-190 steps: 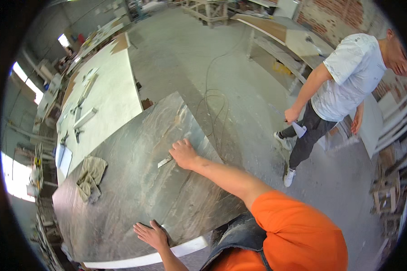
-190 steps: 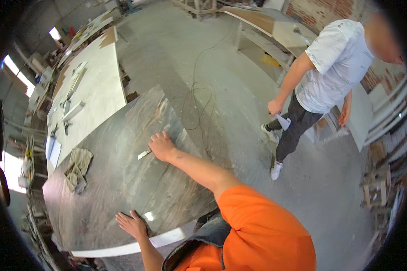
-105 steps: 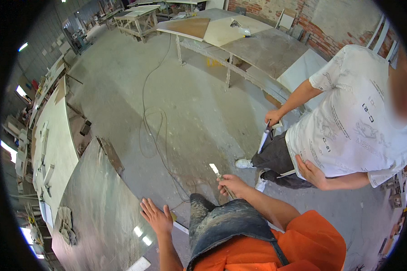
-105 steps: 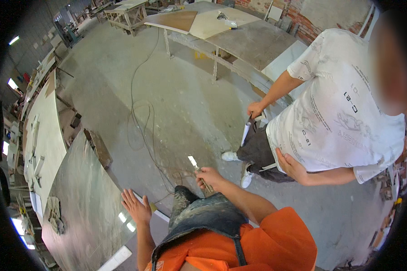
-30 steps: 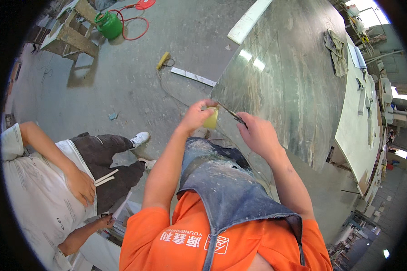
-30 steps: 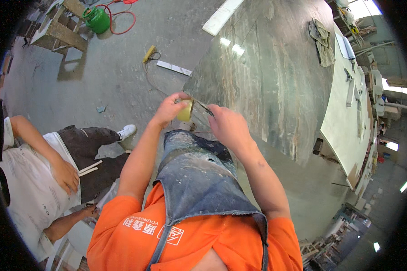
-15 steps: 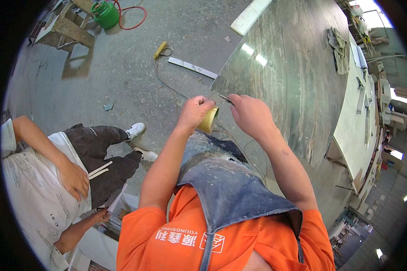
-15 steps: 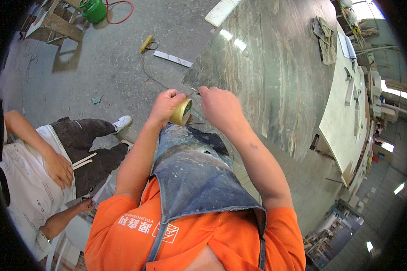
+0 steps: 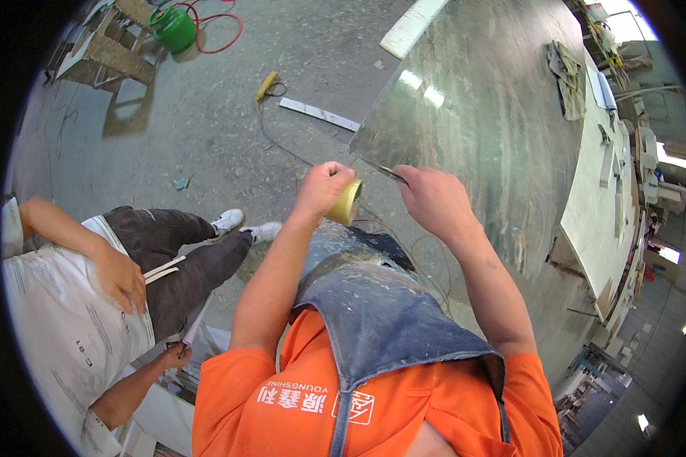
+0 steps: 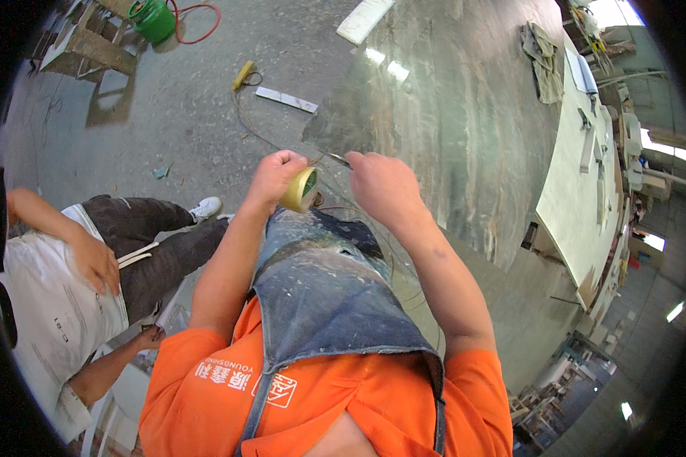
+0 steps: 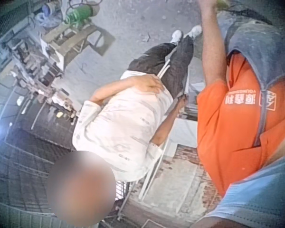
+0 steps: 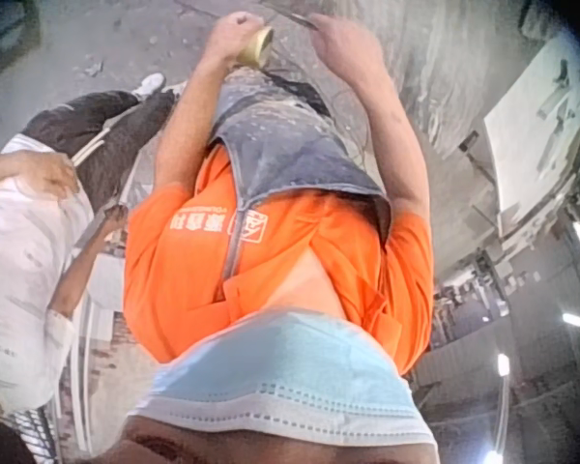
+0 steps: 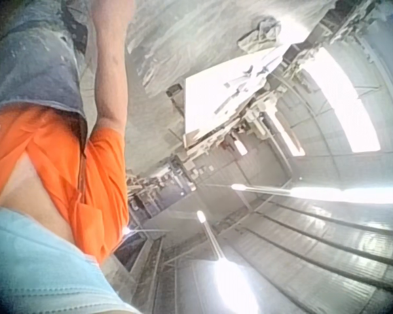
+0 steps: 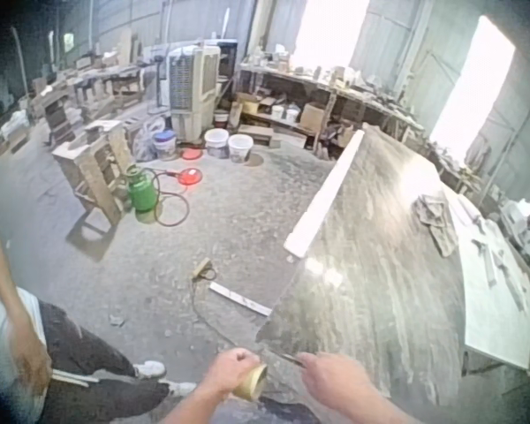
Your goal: The person measures and marks a large stone slab with a straight edge and tape, then uses an angle grinder to cut along the marked line. The person also handles a long metal strip and a cloth during the process.
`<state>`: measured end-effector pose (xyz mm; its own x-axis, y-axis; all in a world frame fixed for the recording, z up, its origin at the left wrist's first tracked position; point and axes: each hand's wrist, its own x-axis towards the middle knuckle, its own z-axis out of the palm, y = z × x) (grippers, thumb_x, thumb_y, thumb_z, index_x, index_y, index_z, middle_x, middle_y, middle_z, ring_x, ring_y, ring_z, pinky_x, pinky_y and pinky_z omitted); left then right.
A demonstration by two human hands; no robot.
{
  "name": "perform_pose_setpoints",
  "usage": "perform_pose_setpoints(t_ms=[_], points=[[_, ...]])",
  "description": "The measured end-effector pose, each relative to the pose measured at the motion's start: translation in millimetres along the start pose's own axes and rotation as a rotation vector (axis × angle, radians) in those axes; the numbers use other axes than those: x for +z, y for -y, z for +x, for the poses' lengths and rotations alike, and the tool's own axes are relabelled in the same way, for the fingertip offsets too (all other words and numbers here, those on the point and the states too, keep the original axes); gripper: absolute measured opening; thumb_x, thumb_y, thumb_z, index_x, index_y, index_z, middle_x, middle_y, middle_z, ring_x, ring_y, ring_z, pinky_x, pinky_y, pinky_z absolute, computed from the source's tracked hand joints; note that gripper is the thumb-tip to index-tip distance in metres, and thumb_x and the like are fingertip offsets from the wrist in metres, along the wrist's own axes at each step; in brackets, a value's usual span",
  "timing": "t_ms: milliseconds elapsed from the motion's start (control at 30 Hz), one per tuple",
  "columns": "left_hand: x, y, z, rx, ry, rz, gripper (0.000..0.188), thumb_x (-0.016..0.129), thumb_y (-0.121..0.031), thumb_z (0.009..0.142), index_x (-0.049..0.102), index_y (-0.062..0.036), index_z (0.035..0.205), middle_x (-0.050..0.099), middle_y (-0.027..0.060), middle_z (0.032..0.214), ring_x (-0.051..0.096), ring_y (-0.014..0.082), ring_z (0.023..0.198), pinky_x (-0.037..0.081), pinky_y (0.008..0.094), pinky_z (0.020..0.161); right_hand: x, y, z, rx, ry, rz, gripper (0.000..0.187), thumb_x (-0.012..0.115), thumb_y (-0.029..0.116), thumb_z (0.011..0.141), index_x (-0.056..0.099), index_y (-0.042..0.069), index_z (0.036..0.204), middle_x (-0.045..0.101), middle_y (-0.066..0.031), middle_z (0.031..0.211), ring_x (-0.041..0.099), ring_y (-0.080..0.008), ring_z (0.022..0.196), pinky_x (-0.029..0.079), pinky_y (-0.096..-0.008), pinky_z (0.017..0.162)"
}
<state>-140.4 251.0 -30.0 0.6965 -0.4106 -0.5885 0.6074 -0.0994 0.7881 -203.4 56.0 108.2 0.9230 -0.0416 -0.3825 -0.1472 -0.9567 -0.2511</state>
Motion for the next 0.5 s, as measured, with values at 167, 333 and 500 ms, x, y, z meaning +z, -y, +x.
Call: perform_pose_setpoints(t_ms=[167, 333, 500], points=[[0, -6, 2, -0.017, -0.024, 0.031, 0.016, 0.071, -0.019, 0.095, 0.069, -0.0039, 0.091, 0.069, 0.0016, 0.083, 0.062, 0.0095, 0.071, 0.049, 0.0266, 0.063, 11, 12, 22, -0.072, -0.035, 0.0, 0.024, 0.057, 0.016, 0.093, 0.068, 0.007, 0.113, 0.071, -0.0186, 0.093, 0.069, -0.0408, 0.089, 0.055, -0.0523, 0.077], [0, -7, 1, -0.029, -0.033, 0.053, 0.02, 0.072, -0.023, 0.093, 0.07, -0.0031, 0.091, 0.07, 0.003, 0.083, 0.061, 0.0107, 0.072, 0.049, 0.0294, 0.066, 18, 16, 31, -0.047, -0.03, -0.03, 0.022, 0.057, 0.015, 0.092, 0.068, 0.006, 0.109, 0.072, -0.0183, 0.095, 0.069, -0.0409, 0.088, 0.055, -0.0524, 0.076], [2, -7, 0, -0.008, -0.036, 0.004, 0.019, 0.071, -0.022, 0.093, 0.07, -0.0031, 0.091, 0.07, 0.0026, 0.083, 0.061, 0.0108, 0.071, 0.05, 0.0297, 0.066, 7, 1, 0, 0.038, -0.033, 0.02, 0.027, 0.057, 0.015, 0.092, 0.069, 0.007, 0.115, 0.072, -0.0181, 0.096, 0.069, -0.0409, 0.088, 0.055, -0.052, 0.076]])
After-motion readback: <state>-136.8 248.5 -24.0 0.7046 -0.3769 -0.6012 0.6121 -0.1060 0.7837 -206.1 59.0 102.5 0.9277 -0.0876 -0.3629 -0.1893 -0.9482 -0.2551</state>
